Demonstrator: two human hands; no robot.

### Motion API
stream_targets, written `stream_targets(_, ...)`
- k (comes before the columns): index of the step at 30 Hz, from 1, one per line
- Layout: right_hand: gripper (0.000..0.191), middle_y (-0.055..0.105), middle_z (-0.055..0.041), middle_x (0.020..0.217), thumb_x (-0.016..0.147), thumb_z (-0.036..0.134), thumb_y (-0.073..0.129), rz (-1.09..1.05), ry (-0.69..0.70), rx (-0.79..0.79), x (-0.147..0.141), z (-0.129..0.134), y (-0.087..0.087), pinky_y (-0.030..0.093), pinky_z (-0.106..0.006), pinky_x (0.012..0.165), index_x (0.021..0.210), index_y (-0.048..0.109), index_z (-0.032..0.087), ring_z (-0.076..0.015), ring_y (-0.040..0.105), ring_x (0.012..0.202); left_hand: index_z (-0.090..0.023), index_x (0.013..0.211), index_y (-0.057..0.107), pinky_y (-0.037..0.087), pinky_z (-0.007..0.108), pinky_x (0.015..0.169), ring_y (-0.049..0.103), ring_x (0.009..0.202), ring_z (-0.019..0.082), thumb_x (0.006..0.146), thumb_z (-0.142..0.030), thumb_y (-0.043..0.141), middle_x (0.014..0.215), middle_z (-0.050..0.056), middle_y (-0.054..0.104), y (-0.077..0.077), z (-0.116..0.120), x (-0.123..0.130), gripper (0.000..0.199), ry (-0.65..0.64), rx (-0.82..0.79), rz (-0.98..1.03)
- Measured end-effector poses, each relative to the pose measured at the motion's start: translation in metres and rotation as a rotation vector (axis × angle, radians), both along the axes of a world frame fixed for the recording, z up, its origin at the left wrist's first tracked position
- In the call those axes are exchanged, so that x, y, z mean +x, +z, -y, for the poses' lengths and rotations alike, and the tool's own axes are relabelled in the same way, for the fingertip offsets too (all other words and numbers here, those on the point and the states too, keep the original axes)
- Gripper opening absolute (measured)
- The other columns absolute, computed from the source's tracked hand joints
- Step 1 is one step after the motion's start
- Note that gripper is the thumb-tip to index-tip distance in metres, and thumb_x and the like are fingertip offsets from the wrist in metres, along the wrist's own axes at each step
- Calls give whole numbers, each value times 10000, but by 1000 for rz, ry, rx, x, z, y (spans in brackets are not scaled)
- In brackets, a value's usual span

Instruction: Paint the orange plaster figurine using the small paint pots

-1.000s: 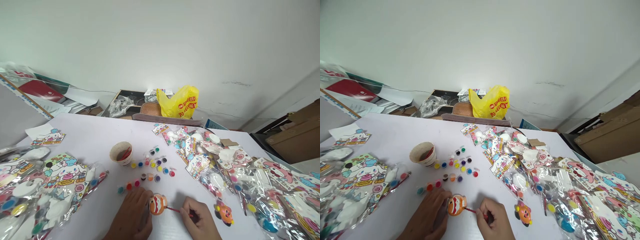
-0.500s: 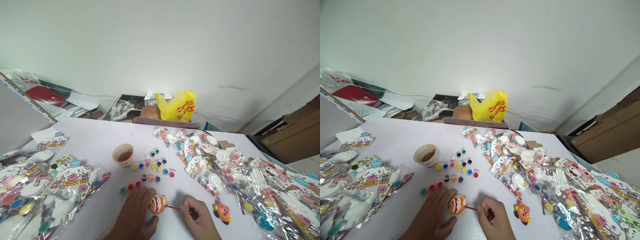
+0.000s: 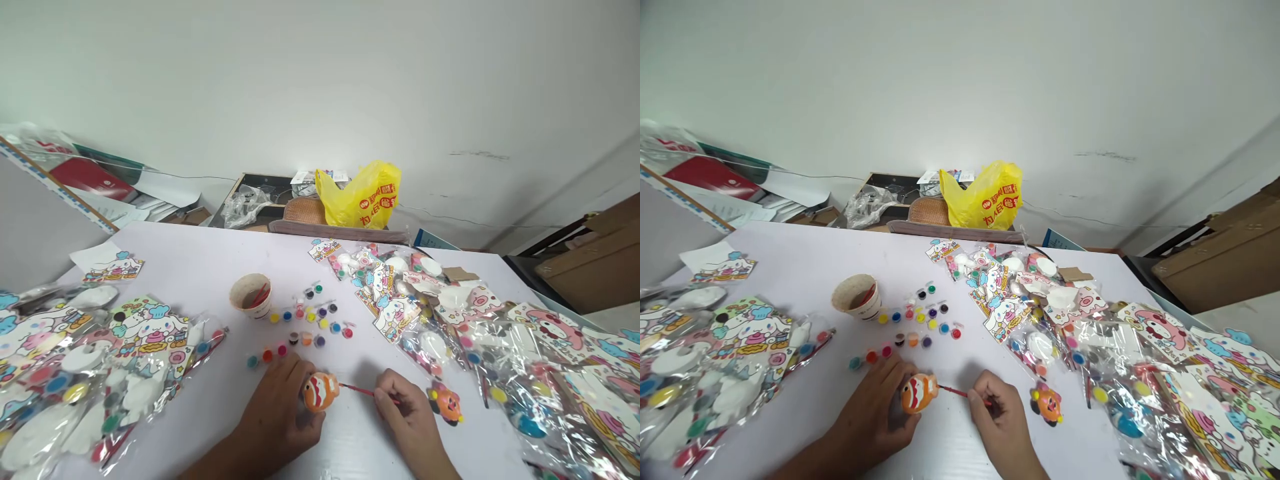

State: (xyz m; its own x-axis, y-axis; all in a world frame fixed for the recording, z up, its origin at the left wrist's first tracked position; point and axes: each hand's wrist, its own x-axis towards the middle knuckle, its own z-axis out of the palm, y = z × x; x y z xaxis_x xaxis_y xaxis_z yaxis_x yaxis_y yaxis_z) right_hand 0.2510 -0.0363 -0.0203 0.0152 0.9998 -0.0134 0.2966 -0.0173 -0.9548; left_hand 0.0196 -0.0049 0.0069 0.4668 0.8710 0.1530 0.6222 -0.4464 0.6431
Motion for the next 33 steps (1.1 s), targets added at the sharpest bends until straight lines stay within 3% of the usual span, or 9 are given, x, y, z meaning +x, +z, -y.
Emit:
stream_targets(6, 361, 357, 52, 560, 934, 406, 495, 29, 50, 16, 1, 0, -2, 257, -250, 501, 641, 409, 214, -116, 312, 525, -223, 1061, 512, 454, 394, 820, 566, 877, 238, 708, -94, 588, 970, 32, 591, 0, 1, -2, 383, -17, -23, 26)
stream_targets(14, 309, 358, 51, 556, 908, 333, 503, 112, 132, 25, -6, -3, 17, 286, -232, 477, 639, 409, 215, -111, 336, 509, -225, 1066, 492, 444, 406, 841, 554, 888, 242, 726, -103, 581, 971, 30, 583, -3, -2, -2, 372, -21, -21, 29)
stream_targets(22, 295, 358, 52, 567, 912, 314, 491, 94, 154, 5, -7, -4, 21, 289, -227, 475, 649, 399, 217, -112, 337, 514, -236, 1079, 493, 448, 408, 844, 564, 904, 248, 744, -103, 564, 984, 27, 589, -3, 0, -4, 367, -30, -7, 11)
stream_targets(30, 303, 360, 53, 587, 917, 339, 513, 46, 111, -45, -8, -3, 19, 284, -239, 504, 656, 426, 213, -118, 330, 543, -230, 1103, 502, 467, 410, 847, 562, 937, 258, 771, -104, 555, 1030, 52, 599, -7, -3, -5, 359, -4, -60, 20)
stream_targets(33, 314, 337, 54, 601, 918, 359, 510, 49, 37, -33, -10, -3, 19, 276, -246, 516, 654, 424, 212, -119, 312, 555, -230, 1122, 503, 472, 408, 856, 569, 963, 259, 788, -112, 548, 1060, 62, 604, -7, -5, -6, 357, 0, -75, 28)
